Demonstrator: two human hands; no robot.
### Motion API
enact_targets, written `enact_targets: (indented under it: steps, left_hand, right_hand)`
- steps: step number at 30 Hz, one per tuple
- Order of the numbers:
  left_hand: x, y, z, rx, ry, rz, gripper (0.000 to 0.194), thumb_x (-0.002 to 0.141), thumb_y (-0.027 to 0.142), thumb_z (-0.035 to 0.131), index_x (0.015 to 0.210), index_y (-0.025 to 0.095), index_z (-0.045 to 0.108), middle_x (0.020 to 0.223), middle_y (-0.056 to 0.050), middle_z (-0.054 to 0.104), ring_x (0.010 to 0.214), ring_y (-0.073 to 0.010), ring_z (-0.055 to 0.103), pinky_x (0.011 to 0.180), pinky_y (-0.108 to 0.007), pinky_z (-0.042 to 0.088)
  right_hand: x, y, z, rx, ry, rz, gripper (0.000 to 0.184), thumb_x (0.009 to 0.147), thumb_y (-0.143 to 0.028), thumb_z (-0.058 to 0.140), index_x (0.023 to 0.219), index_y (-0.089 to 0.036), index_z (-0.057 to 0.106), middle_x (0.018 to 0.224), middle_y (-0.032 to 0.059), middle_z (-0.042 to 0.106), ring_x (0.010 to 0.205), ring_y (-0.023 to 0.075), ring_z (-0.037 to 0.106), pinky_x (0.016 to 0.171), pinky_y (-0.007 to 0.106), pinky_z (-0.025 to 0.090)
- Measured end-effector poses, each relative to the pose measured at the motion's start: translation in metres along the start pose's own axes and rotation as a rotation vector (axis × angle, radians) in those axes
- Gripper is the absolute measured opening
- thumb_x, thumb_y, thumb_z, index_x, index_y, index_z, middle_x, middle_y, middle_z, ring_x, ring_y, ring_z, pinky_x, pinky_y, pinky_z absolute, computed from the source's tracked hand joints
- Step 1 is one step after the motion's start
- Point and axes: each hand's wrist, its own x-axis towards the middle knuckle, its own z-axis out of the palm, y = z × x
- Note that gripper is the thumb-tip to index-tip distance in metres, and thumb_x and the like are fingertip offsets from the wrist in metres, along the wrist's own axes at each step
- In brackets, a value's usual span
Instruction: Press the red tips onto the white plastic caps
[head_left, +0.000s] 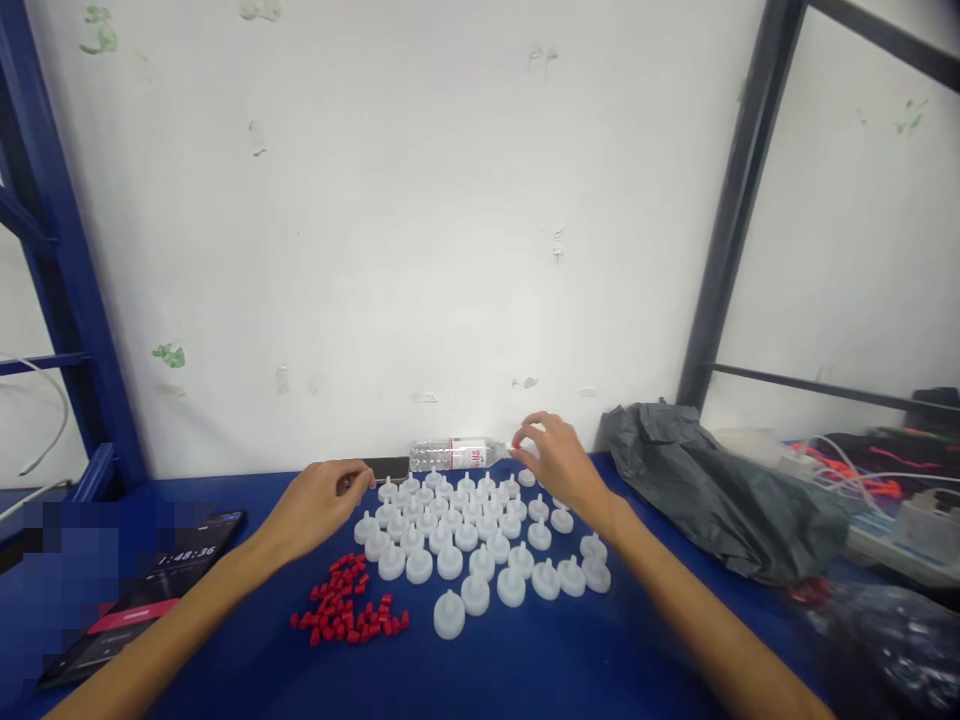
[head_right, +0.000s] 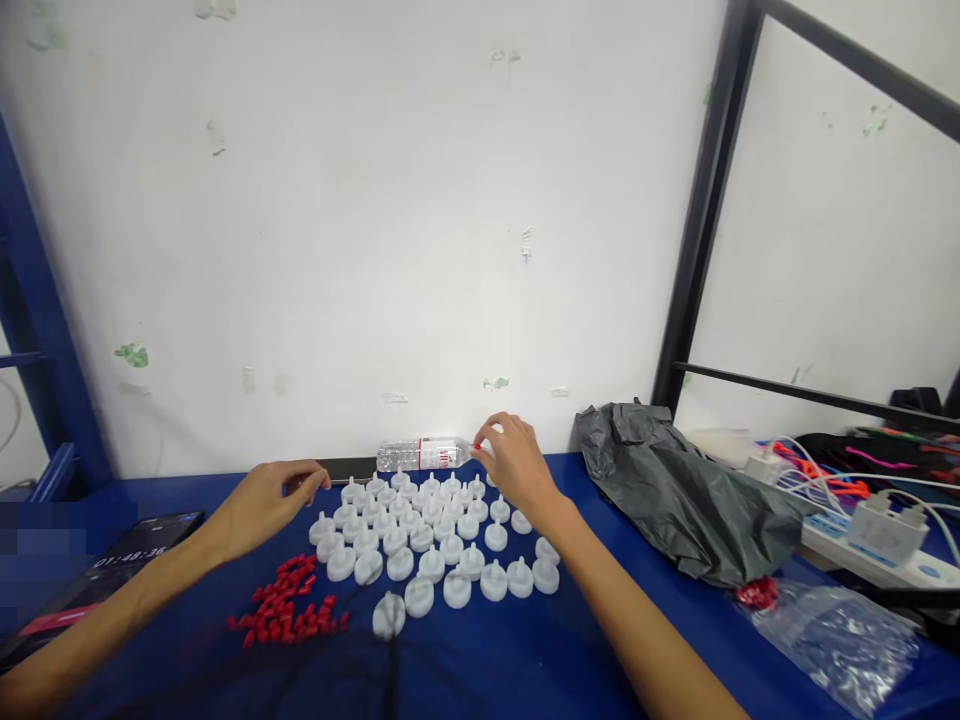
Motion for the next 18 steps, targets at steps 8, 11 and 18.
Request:
enact_targets:
  steps: [8,11,18]
  left_hand:
    - [0.006,-0.034,-0.002,0.157,-0.229,-0.076,0.029,0.097,0.041,0.063,0.081,0.017,0.067,0.078,0.001,0.068,0.071,-0.0178,0.064,0.071,-0.034,0.051]
    - [0.005,-0.039,0.004,0.170,-0.339,-0.062,0.029,0.097,0.043,0.065,0.086,0.016,0.068,0.080,0.001,0.069,0.074,-0.0179,0.066,0.074,-0.036,0.056]
    - [0.003,-0.048,0.010,0.113,-0.503,-0.029,0.029,0.097,0.042,0.067,0.086,0.015,0.068,0.079,0.002,0.067,0.073,-0.0176,0.066,0.071,-0.035,0.057]
  right_hand:
    - [0.001,0.030,0.007,-0.117,-0.418,0.136,0.026,0.098,-0.040,0.067,0.111,-0.018,0.068,0.113,0.0053,0.070,0.098,0.0211,0.069,0.090,0.045,0.058]
    - [-0.001,0.033,0.011,-0.117,-0.529,0.142,0.028,0.099,-0.040,0.066,0.116,-0.018,0.067,0.116,0.0061,0.070,0.100,0.0214,0.069,0.089,0.044,0.058]
    - [-0.003,0.041,0.014,-0.119,-0.594,0.177,0.029,0.099,-0.039,0.066,0.118,-0.018,0.066,0.119,0.0067,0.069,0.101,0.0220,0.069,0.089,0.045,0.059]
